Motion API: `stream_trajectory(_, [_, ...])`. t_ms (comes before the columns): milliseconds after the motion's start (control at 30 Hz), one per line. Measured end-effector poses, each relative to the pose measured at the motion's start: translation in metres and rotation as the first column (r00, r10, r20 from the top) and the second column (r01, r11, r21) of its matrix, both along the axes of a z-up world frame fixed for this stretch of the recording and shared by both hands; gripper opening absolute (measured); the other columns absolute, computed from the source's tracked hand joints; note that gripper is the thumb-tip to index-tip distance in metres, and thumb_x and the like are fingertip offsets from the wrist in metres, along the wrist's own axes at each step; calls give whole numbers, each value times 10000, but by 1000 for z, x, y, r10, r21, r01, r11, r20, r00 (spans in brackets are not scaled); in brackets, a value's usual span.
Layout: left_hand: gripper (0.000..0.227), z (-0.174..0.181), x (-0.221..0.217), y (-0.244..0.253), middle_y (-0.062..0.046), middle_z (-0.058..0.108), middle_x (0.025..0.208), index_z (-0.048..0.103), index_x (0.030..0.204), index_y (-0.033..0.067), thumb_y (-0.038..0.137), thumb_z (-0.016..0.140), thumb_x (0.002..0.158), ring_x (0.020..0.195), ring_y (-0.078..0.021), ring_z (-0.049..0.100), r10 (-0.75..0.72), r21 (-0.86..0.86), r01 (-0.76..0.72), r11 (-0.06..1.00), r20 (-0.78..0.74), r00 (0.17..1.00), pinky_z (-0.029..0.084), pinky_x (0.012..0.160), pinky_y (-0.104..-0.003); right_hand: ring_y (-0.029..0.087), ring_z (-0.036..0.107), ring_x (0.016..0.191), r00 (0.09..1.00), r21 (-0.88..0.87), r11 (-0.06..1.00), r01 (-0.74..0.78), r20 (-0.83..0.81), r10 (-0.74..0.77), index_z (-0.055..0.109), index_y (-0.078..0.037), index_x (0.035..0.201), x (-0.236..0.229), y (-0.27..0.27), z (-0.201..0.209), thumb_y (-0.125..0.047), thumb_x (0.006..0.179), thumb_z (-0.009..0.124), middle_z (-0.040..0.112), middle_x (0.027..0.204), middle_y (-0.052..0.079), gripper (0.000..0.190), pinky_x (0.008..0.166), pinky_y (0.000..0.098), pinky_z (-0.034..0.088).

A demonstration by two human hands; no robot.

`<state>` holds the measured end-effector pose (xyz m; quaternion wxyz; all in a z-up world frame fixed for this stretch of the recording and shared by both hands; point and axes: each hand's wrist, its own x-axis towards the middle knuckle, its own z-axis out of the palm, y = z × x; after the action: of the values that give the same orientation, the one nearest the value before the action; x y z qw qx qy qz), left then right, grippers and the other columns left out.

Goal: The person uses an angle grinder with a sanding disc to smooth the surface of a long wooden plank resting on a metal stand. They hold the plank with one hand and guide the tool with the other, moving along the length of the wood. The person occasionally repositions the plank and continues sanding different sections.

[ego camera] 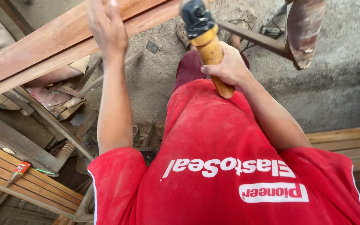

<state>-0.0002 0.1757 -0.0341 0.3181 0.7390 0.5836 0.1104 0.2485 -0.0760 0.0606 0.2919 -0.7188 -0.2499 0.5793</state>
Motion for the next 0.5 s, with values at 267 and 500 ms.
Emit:
stream_trajectory(267, [574,-90,-3,19,-109,538,1400,580,1354,111,556,370,1058,1392,-398,372,86,428,129,894,-446,891,198,1205,-601,171,684,872,973,-37,989,143,190,-134,680,-32,1093,-9,-4,9,-256,712,868,723,996,79,480,822,333,569])
stream_trajectory(500, [570,-74,8,20,-48,569,1355,582,1372,192,573,320,1038,1381,-362,386,83,417,95,904,-390,917,175,1220,-608,142,685,898,890,89,888,452,22,-455,647,-23,1170,38,-34,12,-262,753,832,699,1039,75,515,860,327,600])
